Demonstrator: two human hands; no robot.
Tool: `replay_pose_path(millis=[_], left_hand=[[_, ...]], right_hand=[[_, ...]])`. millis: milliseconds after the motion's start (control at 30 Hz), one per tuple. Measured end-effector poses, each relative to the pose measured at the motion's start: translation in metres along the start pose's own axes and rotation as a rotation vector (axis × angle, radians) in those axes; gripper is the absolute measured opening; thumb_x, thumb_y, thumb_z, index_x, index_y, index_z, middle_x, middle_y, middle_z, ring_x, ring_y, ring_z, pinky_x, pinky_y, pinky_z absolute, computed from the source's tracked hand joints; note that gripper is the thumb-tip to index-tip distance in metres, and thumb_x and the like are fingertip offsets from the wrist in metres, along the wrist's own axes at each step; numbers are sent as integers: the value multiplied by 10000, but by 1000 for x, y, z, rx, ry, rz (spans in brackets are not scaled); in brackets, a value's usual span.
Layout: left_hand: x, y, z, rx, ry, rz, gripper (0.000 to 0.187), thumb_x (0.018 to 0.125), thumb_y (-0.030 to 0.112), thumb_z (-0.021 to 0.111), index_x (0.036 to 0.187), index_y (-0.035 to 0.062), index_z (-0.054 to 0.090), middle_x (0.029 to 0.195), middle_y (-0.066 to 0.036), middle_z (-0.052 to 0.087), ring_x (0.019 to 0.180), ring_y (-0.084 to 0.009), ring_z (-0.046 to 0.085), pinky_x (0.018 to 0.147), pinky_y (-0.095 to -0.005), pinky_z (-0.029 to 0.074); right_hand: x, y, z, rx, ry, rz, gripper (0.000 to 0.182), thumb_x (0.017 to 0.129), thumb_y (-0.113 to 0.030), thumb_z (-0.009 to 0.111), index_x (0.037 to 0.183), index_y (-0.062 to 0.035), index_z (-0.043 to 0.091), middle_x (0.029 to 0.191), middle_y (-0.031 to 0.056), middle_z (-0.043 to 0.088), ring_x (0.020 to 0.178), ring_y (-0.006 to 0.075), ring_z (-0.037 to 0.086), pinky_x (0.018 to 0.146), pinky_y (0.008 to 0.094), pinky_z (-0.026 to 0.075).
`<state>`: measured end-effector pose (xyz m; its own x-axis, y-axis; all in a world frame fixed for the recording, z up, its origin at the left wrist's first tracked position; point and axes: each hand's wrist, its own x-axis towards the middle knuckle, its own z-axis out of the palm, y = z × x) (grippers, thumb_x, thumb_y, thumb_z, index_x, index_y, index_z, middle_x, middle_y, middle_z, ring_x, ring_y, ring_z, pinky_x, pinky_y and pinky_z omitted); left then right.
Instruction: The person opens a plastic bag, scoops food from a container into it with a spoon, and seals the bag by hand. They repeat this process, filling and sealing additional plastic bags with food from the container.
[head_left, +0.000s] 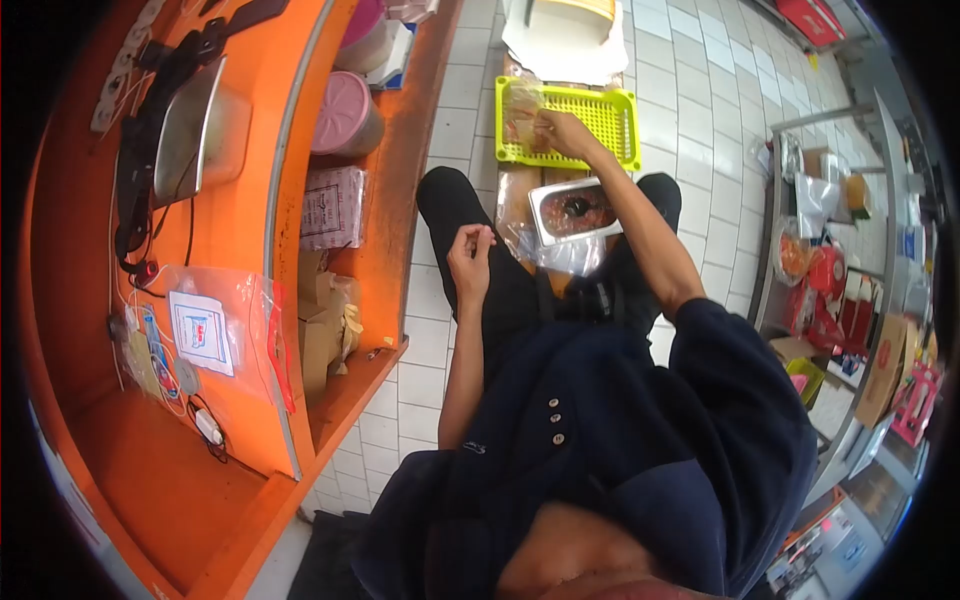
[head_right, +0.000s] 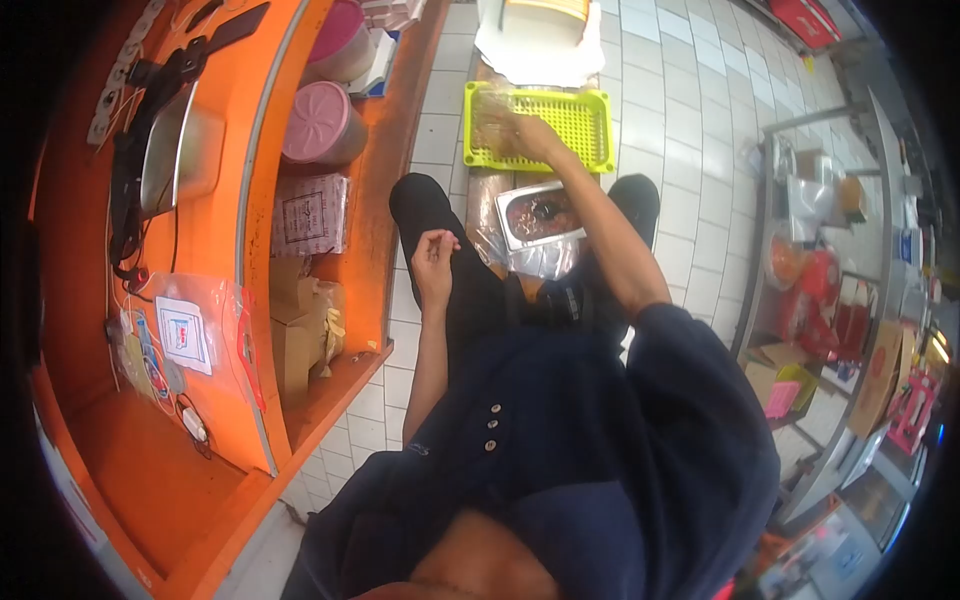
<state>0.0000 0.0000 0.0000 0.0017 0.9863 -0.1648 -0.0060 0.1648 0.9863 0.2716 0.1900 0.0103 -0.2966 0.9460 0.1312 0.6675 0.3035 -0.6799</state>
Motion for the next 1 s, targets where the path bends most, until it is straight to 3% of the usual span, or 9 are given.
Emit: replay_pose_path(millis=[133, 200, 233, 400, 500, 600, 700, 800, 1000], left_hand=[[14, 20, -3, 57, -4, 88, 141, 993, 123, 632, 1047, -7, 631, 876, -41, 669, 784, -111, 625, 730, -246, 494], [-2, 31, 15, 109, 44, 105, 155, 945, 140, 690, 943, -14, 673, 781, -68, 678, 697, -109, 627, 629, -250, 458], [-3, 33, 16, 109, 15, 103, 155, 945, 140, 690, 943, -14, 673, 781, -68, 678, 697, -109, 627, 629, -250, 458], [-21, 45, 56, 506, -739, -72, 327, 963, 252, 645, 771, -10, 674, 655, -74, 620, 627, -123, 584, 595, -313, 448], [-34, 5, 107, 607, -940, 488, 212, 985, 168, 540, 1012, -20, 632, 992, -258, 646, 917, -465, 605, 793, -516, 475], [-29, -23, 133, 892, -1003, 672, 329, 904, 121, 626, 1217, 24, 591, 1154, -246, 613, 1048, -434, 600, 853, -498, 498], [-28, -22, 136, 1153, -1016, 687, 731, 757, 139, 833, 1377, 33, 461, 1362, -217, 526, 1201, -416, 556, 994, -498, 458], [-23, -13, 140, 1109, -1038, 484, 770, 723, 86, 841, 1385, 29, 450, 1332, -226, 533, 1230, -435, 531, 1008, -491, 450], [5, -26, 131, 807, -1140, 609, 836, 673, 67, 858, 1400, 32, 448, 1268, -228, 544, 1201, -443, 531, 1014, -490, 441]], right_hand=[[33, 2, 14, -82, -197, 291, 512, 866, -288, 700, 1338, -118, 596, 1260, 204, 649, 1099, 403, 639, 949, 457, 501], [11, 19, 32, -82, 344, 108, 427, 828, -335, 766, 1164, -83, 693, 1132, 179, 706, 1066, 393, 648, 925, 452, 500], [4, 3, 14, -92, 361, 131, 427, 828, -335, 766, 1164, -83, 693, 1132, 179, 706, 1066, 393, 648, 925, 452, 500], [-126, -109, -63, 337, 445, 381, 271, 975, -254, 662, 1037, 6, 706, 932, 87, 722, 952, 178, 690, 824, 331, 526], [-214, -111, -50, 559, 599, 558, 225, 1020, -182, 577, 1052, 6, 695, 934, 85, 718, 909, 127, 664, 758, 329, 538], [-271, -121, -39, 394, 758, 568, 195, 1001, -182, 590, 1030, -2, 661, 892, 135, 682, 832, 189, 665, 768, 353, 531], [-308, -113, -14, 275, 744, 510, 269, 1021, -295, 576, 1063, -43, 659, 880, 101, 675, 813, 184, 643, 722, 369, 514], [-321, -122, -5, 376, 721, 573, 284, 1000, -305, 603, 1066, -35, 661, 902, 119, 696, 829, 230, 672, 719, 366, 516], [-326, -121, -2, 416, 745, 559, 271, 963, -287, 611, 1070, -43, 662, 972, 153, 715, 863, 284, 698, 760, 400, 538]])
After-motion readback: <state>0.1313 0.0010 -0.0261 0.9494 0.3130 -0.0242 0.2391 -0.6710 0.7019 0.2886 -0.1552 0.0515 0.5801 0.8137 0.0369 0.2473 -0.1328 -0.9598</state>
